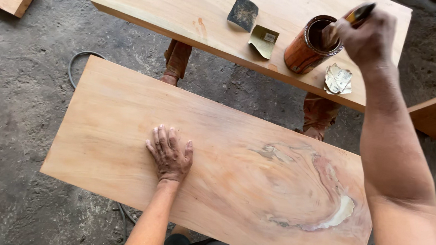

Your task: The person applies wood stain to wooden boards and planks using a brush, brushing the liquid across the board surfaces and edges. They then use a small stick to apply stain into a knot and crack on a board, wipe the surface with a cloth, and carry the finished board across the workshop.

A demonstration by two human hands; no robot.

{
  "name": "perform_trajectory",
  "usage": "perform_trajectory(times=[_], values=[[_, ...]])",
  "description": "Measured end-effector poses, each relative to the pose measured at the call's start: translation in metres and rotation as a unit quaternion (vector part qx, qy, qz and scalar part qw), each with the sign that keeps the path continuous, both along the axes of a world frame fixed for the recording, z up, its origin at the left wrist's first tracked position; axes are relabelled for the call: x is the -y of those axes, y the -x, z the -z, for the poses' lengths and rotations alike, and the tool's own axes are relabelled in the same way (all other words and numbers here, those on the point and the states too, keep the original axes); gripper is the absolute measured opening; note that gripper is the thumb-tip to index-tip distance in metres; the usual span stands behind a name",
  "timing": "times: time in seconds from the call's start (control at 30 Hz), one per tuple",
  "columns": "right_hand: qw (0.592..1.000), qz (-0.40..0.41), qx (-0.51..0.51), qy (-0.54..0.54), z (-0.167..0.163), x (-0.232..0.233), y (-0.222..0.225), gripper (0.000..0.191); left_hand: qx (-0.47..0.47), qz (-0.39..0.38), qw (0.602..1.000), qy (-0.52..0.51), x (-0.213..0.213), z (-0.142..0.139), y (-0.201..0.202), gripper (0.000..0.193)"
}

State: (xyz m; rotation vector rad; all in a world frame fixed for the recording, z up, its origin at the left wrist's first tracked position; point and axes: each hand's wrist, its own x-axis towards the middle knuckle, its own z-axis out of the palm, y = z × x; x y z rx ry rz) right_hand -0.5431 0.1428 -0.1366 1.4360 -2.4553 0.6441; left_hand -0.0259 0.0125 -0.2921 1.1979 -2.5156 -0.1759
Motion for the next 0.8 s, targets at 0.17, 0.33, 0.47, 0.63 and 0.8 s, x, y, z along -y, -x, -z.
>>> perform_trajectory(times=[0.17,0.33,0.47,0.63,0.8], values=[[0.992,0.018,0.086,0.096,0.018,-0.006,-0.003,0.009,0.001,0.001,1.000,0.004,0.001,0.000,-0.001,0.070],[0.967,0.068,0.127,0.211,0.011,-0.056,0.004,0.007,0.003,0.007,1.000,-0.005,0.001,-0.003,-0.001,0.070],[0.939,0.042,0.203,0.275,0.004,-0.082,-0.006,0.008,-0.003,0.007,1.000,0.002,0.001,-0.004,0.001,0.070],[0.930,0.063,0.196,0.303,-0.004,-0.077,-0.034,0.007,-0.018,0.012,1.000,0.008,0.002,-0.013,0.003,0.069],[0.832,0.154,0.339,0.411,0.020,-0.076,-0.062,0.016,-0.022,0.019,0.999,0.018,0.005,-0.014,0.002,0.068]])
